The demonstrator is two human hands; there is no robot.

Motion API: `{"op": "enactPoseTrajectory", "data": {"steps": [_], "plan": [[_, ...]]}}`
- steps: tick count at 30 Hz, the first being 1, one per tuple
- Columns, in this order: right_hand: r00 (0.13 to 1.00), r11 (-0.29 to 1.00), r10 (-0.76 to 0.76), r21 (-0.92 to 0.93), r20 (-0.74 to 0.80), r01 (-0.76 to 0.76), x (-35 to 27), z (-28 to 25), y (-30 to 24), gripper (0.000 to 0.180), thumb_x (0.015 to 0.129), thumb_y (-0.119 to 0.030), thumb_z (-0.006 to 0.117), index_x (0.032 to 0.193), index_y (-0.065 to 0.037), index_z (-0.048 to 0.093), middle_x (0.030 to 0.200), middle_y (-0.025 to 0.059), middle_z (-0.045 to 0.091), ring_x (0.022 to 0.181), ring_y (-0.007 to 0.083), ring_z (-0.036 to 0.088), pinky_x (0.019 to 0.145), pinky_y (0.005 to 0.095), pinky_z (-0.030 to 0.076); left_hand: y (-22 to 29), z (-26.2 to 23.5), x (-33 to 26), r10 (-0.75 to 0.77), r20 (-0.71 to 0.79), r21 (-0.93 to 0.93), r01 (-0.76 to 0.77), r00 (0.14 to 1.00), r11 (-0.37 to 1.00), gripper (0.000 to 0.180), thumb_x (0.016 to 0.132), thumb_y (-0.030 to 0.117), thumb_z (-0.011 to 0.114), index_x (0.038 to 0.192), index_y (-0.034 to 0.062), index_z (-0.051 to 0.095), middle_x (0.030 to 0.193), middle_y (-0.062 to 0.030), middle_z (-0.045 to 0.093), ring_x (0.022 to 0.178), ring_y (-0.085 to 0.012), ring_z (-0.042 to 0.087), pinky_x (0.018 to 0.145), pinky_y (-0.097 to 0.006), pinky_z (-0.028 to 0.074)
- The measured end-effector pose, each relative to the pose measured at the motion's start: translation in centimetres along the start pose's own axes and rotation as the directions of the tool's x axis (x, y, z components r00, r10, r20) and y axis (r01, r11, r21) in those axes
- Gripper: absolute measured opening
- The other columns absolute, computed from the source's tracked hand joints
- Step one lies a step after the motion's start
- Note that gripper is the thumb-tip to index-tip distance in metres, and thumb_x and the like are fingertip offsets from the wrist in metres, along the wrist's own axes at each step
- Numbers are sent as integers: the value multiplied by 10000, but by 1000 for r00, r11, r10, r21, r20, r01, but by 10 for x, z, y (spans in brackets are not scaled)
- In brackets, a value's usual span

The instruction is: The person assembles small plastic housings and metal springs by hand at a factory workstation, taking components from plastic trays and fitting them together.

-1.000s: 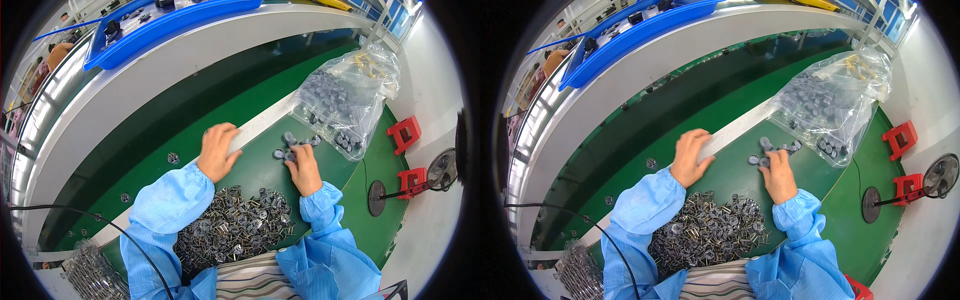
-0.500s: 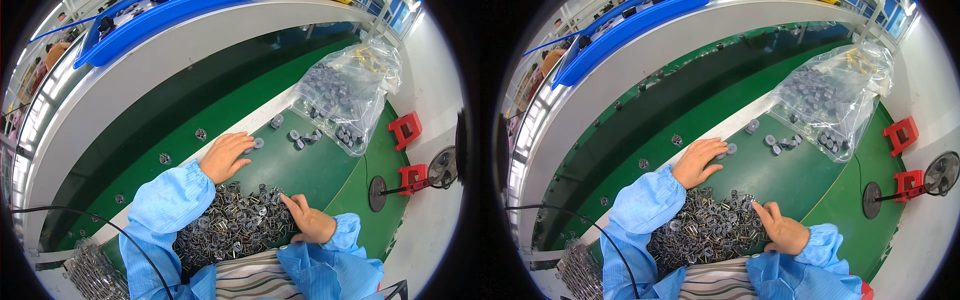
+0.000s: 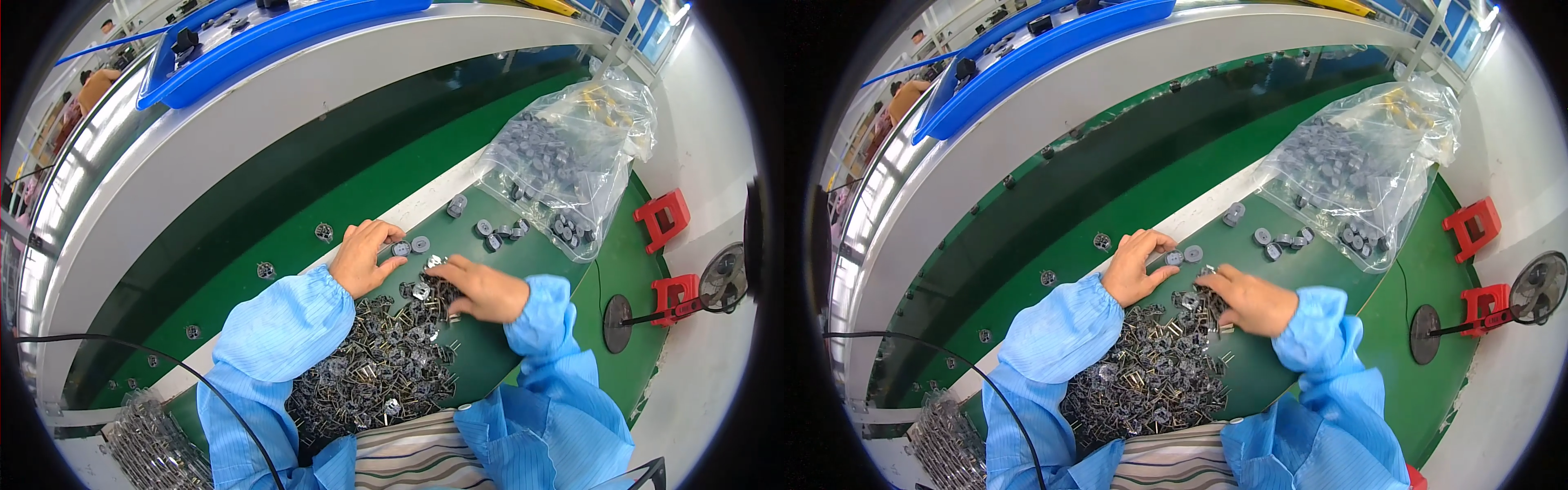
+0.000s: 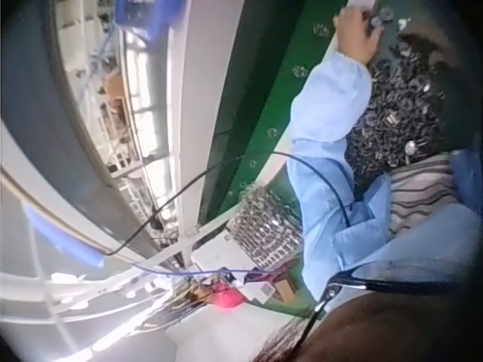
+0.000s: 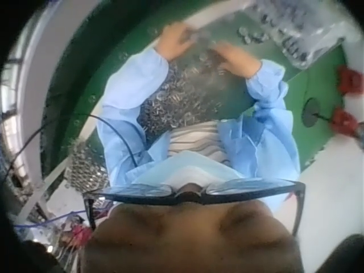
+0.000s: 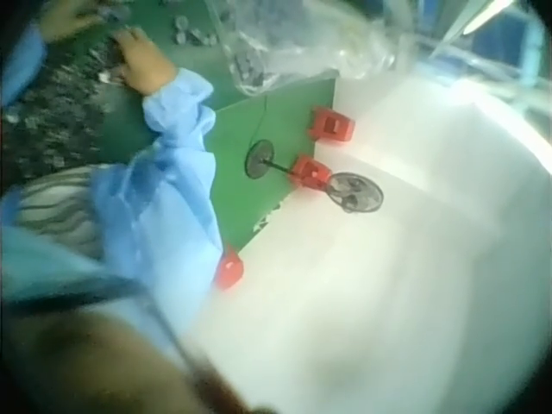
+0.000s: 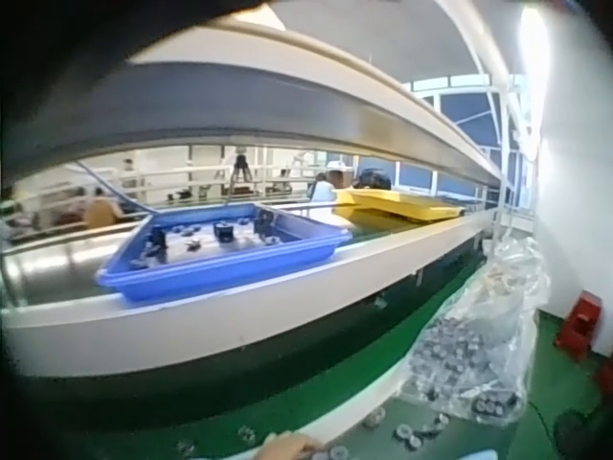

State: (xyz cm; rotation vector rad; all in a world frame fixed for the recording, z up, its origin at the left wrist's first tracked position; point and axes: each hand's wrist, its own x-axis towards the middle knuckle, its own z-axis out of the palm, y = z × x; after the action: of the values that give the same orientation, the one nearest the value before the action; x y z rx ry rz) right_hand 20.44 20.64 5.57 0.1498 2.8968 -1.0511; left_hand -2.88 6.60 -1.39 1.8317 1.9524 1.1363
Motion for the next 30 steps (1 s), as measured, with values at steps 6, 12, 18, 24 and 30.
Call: {"op": "enactPoseTrajectory", "data": {"steps": [6, 12, 18, 24, 30], "plan": [[944, 941, 293, 127, 155, -313, 61, -27, 7, 336, 825, -169, 816, 1128, -67, 711, 923, 104, 715, 902, 347, 722, 794, 463, 575, 0, -2, -2, -30, -61, -2, 30, 998, 1000, 458, 793, 141, 867, 1188, 99, 639, 1044, -50, 666, 998, -233, 637, 901, -376, 434], [845, 988, -142, -27, -515, 150, 65, 16, 34, 365, 762, -107, 862, 1095, -103, 714, 1008, 86, 661, 935, 301, 693, 791, 401, 568, -1, 1, 2, -68, -90, -96, 60, 994, 994, 468, 813, 104, 847, 1232, 70, 641, 1021, -52, 663, 971, -206, 636, 911, -366, 468], [801, 965, -204, 22, -563, 261, 73, 28, 43, 329, 806, -26, 821, 1109, -46, 693, 1012, 108, 663, 940, 314, 685, 797, 384, 566, -10, -1, 3, -181, -24, -322, 164, 983, 933, 351, 853, 84, 831, 1167, 61, 675, 1008, -38, 669, 978, -162, 636, 873, -295, 495], [732, 972, -233, -162, -640, 168, 77, 34, 49, 147, 858, -119, 803, 979, -52, 755, 906, 84, 676, 827, 287, 678, 707, 381, 549, -4, 0, 1, 66, -71, -98, -73, 995, 992, 277, 822, 83, 843, 1053, 94, 692, 1069, -53, 690, 1015, -214, 650, 921, -344, 471], [830, 981, 89, 191, -550, 21, 61, 7, 60, 127, 888, -95, 790, 989, -21, 768, 844, 80, 663, 727, 163, 622, 658, 322, 498, 1, 0, 3, 3, -76, 20, -2, 997, 1000, 336, 779, 121, 868, 1052, 95, 674, 1159, -55, 678, 1088, -271, 620, 930, -409, 435]]}}
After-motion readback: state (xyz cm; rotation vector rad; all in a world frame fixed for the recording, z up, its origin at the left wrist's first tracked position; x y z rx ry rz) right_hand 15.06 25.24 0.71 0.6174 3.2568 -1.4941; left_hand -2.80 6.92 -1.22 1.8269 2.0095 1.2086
